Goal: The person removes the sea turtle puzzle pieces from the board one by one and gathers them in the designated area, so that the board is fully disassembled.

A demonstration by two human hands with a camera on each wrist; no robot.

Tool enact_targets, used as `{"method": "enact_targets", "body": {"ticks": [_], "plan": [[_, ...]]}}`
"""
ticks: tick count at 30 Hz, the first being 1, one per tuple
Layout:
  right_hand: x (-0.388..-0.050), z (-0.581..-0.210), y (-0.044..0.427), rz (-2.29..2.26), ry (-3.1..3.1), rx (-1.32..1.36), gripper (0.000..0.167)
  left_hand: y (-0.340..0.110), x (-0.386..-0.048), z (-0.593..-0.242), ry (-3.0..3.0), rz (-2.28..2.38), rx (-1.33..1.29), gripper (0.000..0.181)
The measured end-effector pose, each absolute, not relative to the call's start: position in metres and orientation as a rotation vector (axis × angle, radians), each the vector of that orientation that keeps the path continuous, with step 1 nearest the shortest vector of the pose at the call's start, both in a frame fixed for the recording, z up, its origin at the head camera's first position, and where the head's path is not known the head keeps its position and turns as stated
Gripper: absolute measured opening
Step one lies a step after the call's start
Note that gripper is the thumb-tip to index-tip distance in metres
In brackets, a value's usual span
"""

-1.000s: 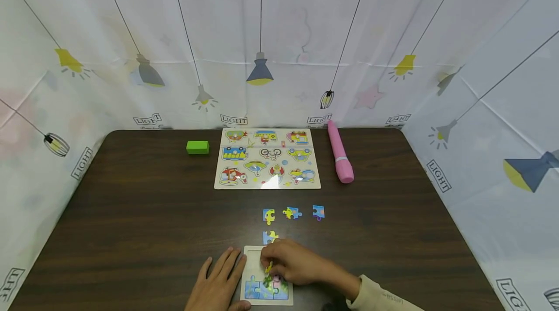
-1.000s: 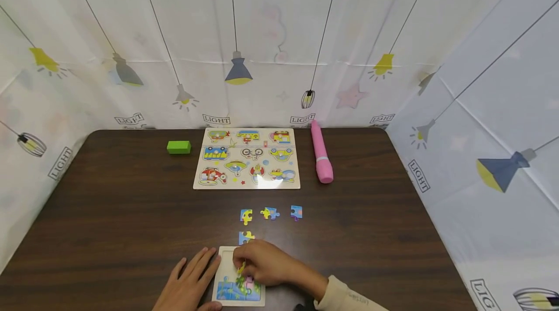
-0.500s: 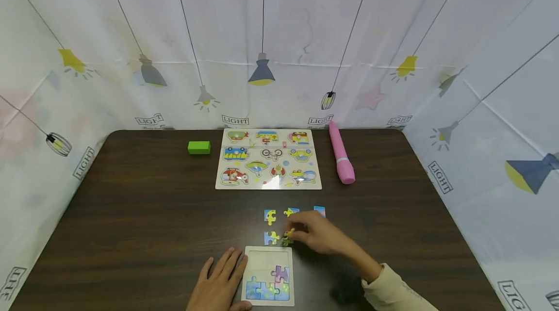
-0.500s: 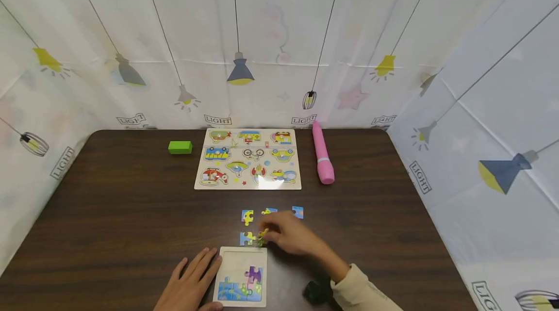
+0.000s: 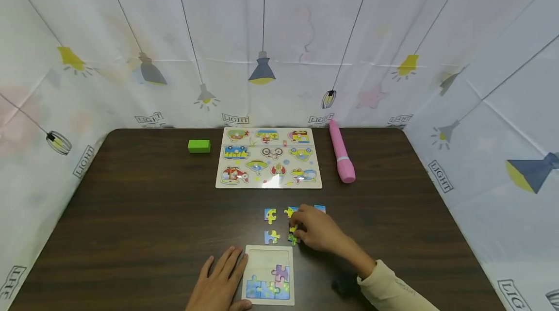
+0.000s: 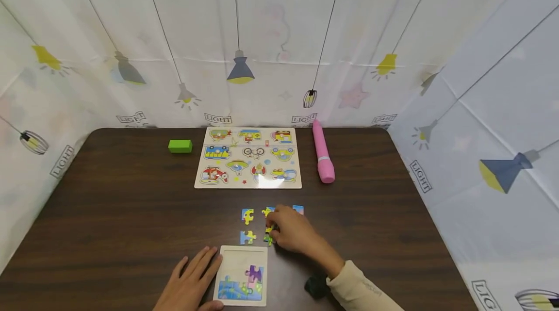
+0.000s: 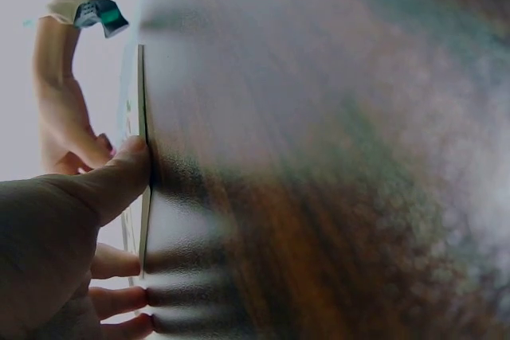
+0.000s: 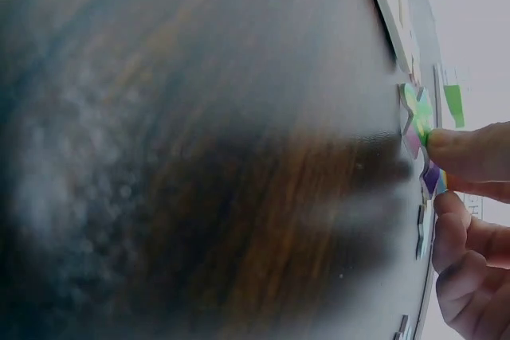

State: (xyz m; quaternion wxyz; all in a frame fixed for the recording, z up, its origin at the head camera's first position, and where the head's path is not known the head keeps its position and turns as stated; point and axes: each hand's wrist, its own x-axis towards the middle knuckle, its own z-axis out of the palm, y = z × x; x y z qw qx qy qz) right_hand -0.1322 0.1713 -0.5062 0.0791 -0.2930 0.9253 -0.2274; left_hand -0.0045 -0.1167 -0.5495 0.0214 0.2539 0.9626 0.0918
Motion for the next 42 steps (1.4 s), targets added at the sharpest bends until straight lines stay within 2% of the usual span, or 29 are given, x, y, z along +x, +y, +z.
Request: {"method": "enact_targets", "body": {"ticks": [8,15,21,25,34,42], "plan": [[-0.131,-0.499,0.162,-0.566,2.764,-0.964,0.009,-0.118,-0.004,-0.549,2.996,0.286,0.800,0.089],[-0.123,-0.498,0.158,-0.569,2.837,-1.000,0.018,-0.118,-0.005,-0.549,2.992,0.309,0.800,0.090],[-0.095,-0.494,0.157,-0.554,2.648,-1.352,0.030,-0.118,-0.006,-0.549,2.976,0.328,0.807,0.091],[-0.080,-0.498,0.153,-0.406,2.609,-1.497,0.030,-0.119,-0.005,-0.548,2.964,0.313,0.793,0.092],[-0.072,-0.504,0.150,-0.469,2.587,-1.339,0.021,-0.119,-0.005,-0.546,2.956,0.300,0.776,0.092],[-0.077,-0.493,0.160,-0.899,2.480,-1.182,0.018,-0.118,-0.004,-0.546,2.957,0.303,0.774,0.092]]}}
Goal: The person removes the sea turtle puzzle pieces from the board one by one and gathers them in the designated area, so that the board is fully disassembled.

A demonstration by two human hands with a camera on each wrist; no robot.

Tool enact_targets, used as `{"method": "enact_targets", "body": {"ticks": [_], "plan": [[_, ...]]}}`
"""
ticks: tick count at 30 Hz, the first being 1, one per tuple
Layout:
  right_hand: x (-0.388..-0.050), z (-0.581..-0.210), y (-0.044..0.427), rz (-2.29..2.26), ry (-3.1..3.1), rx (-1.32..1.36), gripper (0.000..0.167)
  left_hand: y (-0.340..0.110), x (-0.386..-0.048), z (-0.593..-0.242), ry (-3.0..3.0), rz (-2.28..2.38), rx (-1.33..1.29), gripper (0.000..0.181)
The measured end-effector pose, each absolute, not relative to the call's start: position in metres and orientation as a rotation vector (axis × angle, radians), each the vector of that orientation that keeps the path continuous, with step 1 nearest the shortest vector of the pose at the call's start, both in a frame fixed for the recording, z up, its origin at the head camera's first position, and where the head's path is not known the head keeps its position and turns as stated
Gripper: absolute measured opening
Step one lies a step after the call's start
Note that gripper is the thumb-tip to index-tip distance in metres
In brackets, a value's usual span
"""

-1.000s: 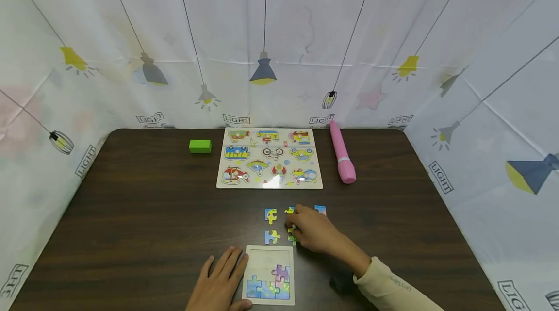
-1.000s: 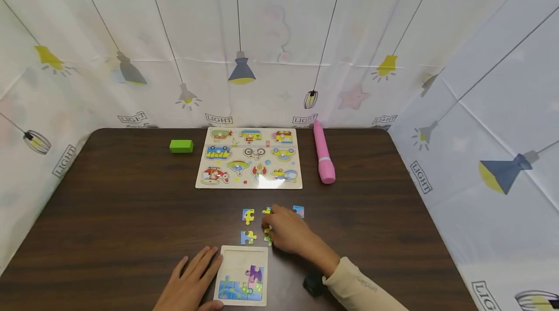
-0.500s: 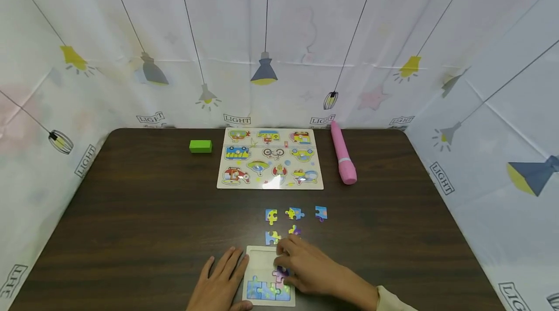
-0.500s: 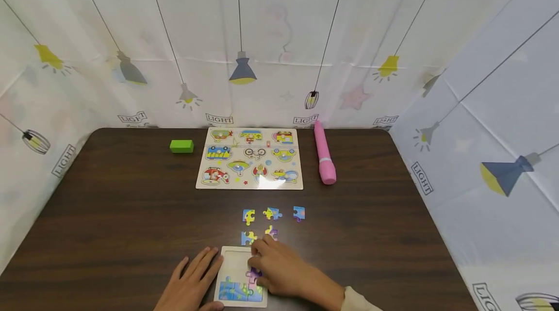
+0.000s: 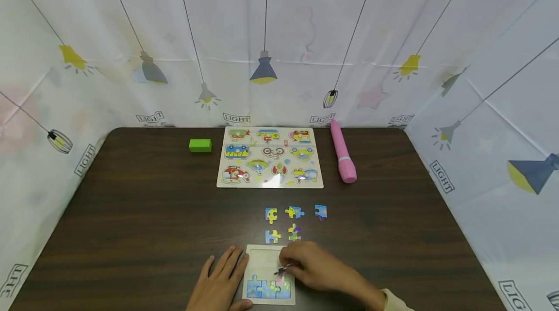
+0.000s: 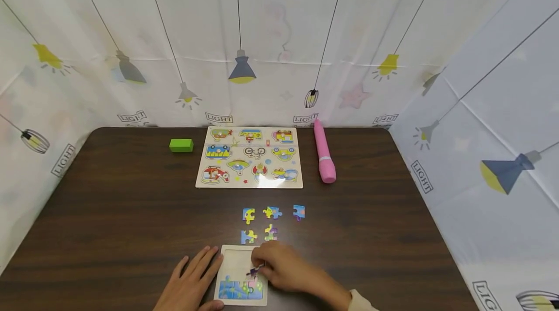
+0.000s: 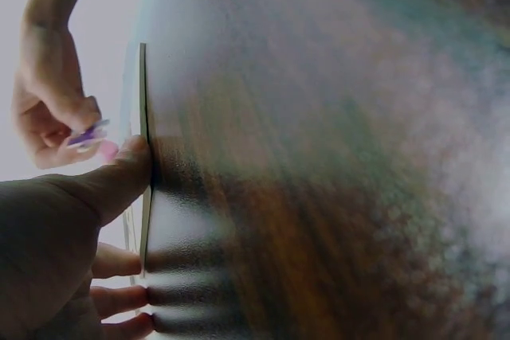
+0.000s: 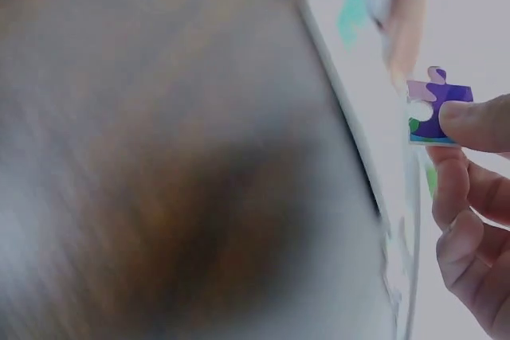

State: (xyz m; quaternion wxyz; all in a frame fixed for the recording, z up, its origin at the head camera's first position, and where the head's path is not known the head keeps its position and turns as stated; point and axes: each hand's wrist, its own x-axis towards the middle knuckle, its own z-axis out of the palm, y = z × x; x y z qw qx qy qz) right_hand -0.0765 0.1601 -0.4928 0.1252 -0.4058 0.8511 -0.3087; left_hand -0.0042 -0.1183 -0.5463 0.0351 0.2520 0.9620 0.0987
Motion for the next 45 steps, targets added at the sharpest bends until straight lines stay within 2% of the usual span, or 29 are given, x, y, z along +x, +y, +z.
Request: {"method": "enact_targets", "body": {"ticks": [8,12,32,36,45], "plan": [[-0.109,-0.492,0.216,-0.942,2.662,-0.800,0.017,-0.118,-0.004,-0.543,2.929,0.336,0.753,0.093],[-0.116,-0.497,0.231,-0.899,2.710,-0.698,0.017,-0.119,-0.004,-0.544,2.920,0.362,0.741,0.093],[-0.105,-0.506,0.221,-0.525,2.998,-0.464,0.017,-0.117,-0.005,-0.540,2.866,0.428,0.713,0.092],[-0.096,-0.503,0.212,-0.496,3.070,-0.578,0.024,-0.117,-0.005,-0.539,2.855,0.435,0.716,0.092],[-0.048,-0.497,0.144,-0.554,2.737,-1.271,0.032,-0.117,-0.002,-0.539,2.859,0.400,0.728,0.093]]}}
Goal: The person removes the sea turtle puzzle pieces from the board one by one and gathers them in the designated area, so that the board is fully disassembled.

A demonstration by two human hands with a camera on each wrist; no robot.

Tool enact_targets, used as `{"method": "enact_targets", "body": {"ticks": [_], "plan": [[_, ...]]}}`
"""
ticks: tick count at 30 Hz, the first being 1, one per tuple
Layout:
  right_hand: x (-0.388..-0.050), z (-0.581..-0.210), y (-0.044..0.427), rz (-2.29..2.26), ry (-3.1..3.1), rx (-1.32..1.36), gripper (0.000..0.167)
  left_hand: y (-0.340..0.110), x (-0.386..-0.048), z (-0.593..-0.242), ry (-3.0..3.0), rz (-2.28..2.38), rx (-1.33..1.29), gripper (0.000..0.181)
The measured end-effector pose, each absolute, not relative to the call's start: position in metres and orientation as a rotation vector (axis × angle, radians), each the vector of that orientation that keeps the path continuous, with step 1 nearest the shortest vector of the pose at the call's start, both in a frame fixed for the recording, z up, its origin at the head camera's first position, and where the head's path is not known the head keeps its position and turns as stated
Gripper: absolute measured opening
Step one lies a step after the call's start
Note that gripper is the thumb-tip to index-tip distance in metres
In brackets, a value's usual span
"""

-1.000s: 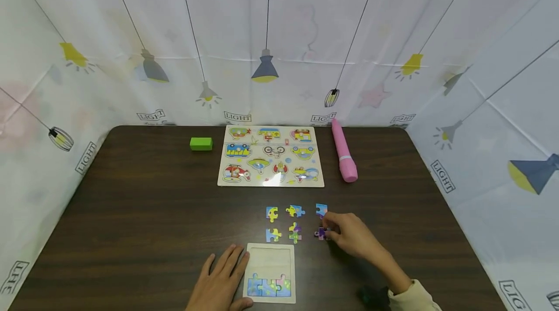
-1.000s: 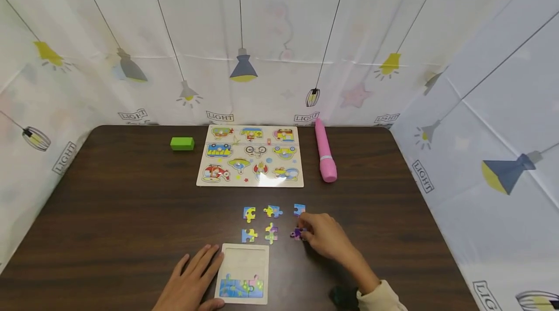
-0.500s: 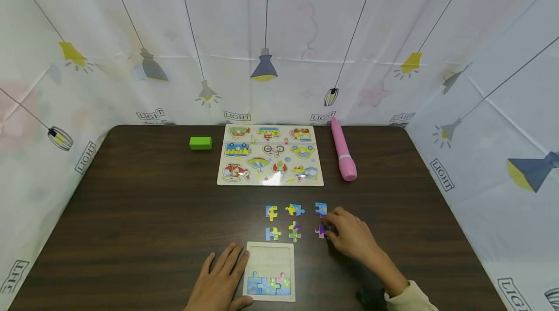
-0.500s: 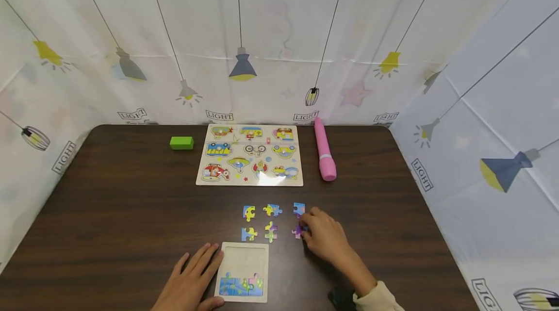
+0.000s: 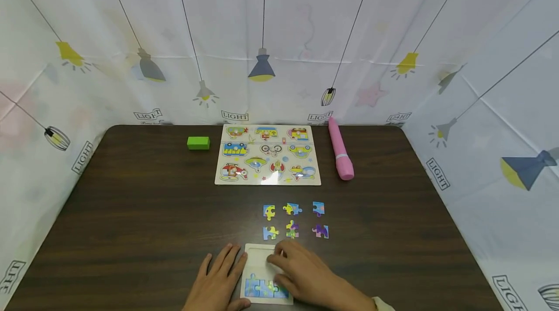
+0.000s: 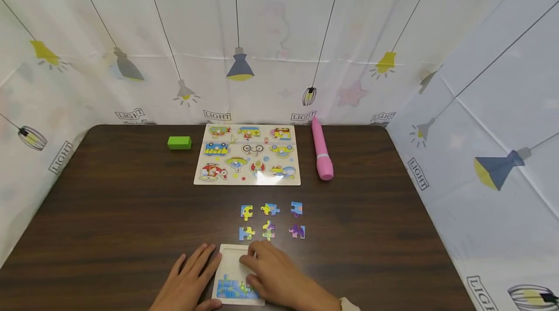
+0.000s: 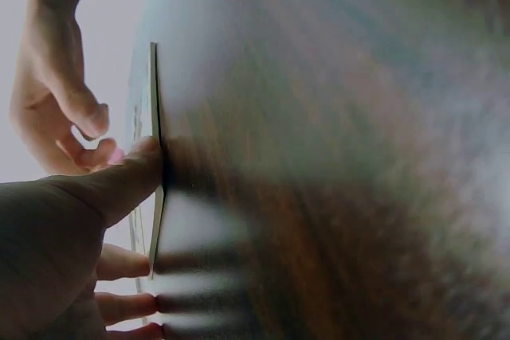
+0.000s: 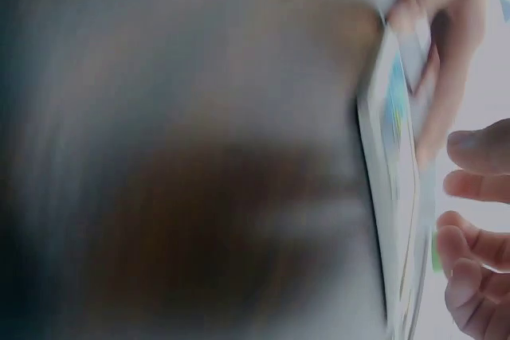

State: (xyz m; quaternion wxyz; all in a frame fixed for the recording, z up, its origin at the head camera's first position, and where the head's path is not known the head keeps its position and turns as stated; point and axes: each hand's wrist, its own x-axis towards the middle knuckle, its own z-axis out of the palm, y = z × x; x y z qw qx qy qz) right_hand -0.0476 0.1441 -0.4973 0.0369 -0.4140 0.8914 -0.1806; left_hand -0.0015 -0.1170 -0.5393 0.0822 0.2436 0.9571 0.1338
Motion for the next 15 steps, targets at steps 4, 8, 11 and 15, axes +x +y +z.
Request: {"method": "enact_targets", "body": {"ticks": [4,8,11,15], "plan": [[-0.035,-0.499,0.117,-0.382,2.627,-1.367,0.031,-0.118,0.003,-0.543,2.895,0.356,0.747,0.092],[-0.027,-0.503,0.102,-0.248,2.644,-1.444,0.029,-0.118,0.009,-0.547,2.961,0.332,0.754,0.087],[-0.024,-0.506,0.097,-0.240,2.683,-1.465,0.029,-0.118,0.014,-0.549,3.012,0.305,0.762,0.090],[-0.021,-0.509,0.093,-0.365,2.653,-1.344,0.029,-0.118,0.019,-0.550,3.037,0.280,0.754,0.098]]}}
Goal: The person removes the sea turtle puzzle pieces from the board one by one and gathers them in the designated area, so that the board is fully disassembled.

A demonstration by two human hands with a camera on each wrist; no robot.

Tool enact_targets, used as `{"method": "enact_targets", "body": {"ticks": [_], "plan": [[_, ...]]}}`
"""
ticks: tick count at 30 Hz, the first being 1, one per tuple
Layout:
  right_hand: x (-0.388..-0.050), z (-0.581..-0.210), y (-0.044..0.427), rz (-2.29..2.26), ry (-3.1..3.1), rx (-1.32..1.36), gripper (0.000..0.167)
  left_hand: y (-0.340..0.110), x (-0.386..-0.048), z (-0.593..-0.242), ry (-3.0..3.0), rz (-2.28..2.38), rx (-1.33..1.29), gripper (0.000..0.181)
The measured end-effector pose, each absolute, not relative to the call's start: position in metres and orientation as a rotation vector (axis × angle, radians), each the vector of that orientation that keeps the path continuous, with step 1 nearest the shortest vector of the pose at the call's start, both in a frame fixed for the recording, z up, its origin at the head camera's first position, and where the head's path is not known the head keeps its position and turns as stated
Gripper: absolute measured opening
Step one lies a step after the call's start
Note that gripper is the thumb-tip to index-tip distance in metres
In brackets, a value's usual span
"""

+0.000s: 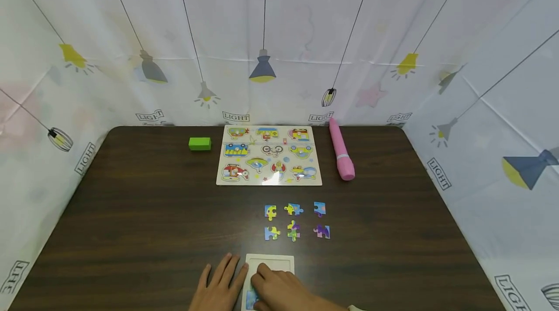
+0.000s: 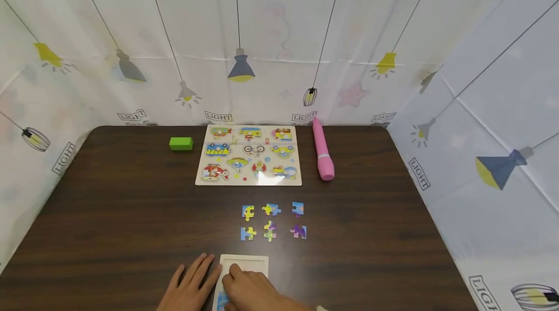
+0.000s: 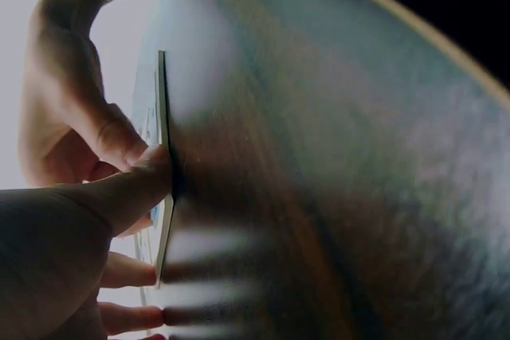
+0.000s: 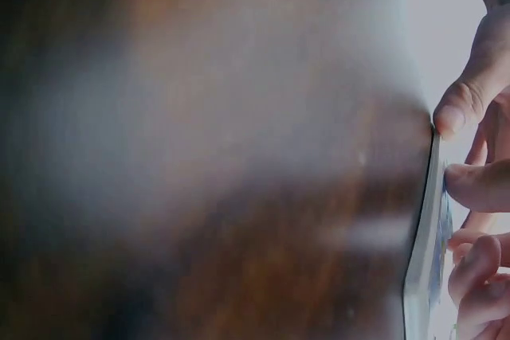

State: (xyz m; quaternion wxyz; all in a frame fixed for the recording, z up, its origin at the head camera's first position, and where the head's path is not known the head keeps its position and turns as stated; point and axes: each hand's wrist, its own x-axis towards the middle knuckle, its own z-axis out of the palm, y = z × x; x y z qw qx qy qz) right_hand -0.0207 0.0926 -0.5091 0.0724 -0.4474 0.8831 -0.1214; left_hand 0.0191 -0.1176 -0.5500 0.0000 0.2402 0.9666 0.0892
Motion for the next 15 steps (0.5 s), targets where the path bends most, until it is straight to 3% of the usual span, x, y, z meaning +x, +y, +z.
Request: {"method": "enact_targets", "body": {"ticks": [7,15], "plan": [[-0.020,-0.512,0.090,-0.761,2.459,-0.937,0.032,-0.115,0.023,-0.549,3.037,0.330,0.712,0.099],[-0.029,-0.509,0.102,-1.262,2.195,-0.871,0.019,-0.116,0.023,-0.547,2.985,0.377,0.696,0.100]]}}
